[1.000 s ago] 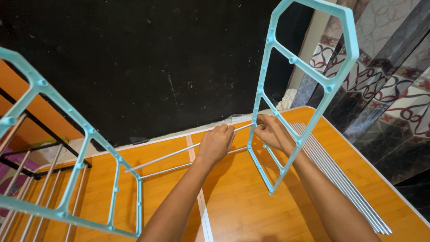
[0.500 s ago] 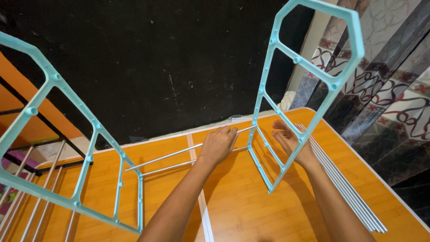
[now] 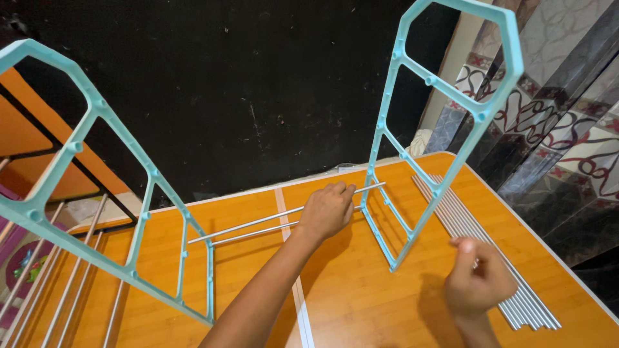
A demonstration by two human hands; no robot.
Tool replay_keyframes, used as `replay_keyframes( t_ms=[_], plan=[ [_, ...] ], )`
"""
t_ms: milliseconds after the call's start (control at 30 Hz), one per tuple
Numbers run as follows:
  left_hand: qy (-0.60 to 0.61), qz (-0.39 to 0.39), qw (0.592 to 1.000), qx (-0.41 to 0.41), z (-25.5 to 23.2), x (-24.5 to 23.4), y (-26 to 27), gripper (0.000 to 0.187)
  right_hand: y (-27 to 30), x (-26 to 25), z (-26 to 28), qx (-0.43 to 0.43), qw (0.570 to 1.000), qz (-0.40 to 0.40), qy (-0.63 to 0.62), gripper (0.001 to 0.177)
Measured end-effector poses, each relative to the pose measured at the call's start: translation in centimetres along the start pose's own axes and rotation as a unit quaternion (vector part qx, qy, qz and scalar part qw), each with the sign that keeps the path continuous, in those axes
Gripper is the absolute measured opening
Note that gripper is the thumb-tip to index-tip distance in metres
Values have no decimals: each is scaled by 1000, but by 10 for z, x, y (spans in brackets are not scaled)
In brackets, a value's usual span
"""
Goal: The person assembles a small metal rack by inserting metal rods into light blue plastic side frames on a wooden table. They then handle a separate black metal rack, adjusting its rods and positioning it on the table.
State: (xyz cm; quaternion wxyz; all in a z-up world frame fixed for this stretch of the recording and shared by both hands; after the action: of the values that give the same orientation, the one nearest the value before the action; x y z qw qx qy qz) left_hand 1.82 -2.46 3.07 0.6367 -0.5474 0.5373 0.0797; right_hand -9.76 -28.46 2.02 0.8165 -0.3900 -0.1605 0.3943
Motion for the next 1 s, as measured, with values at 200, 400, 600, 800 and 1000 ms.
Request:
replay_keyframes(
  t_ms=[200,400,600,800,1000],
  plan=[
    [6,1,1000,4,-12,-7,4,33,20,61,69,-190,967,169,23,20],
    [17,-1,1000,-1,-14,-15,8,28,-9,128,56,-236,919,279,151,48],
    [20,17,1000,-10,-19,-16,6,26,-20,151,36,-272,902,277,191,40],
    [24,-20,1000,-2,-22,-26,12,26,-30,151,32,-262,906,275,186,12],
    [-35,-59,997,-29,-9,-54,45,35,-41,143,40,-224,920,263,186,9]
  ],
)
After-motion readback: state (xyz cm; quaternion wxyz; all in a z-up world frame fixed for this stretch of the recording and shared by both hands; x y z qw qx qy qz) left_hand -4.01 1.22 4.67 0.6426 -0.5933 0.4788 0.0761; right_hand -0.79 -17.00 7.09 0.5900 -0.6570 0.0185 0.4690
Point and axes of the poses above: each hand's wrist, its own y-axis away from the middle knuckle, its own x-axis out of the palm, z = x × y, the point moved 4 cm from there along -y, towards the middle knuckle, and after that the axes turned 1 degree about x, right-handed, at the moved point
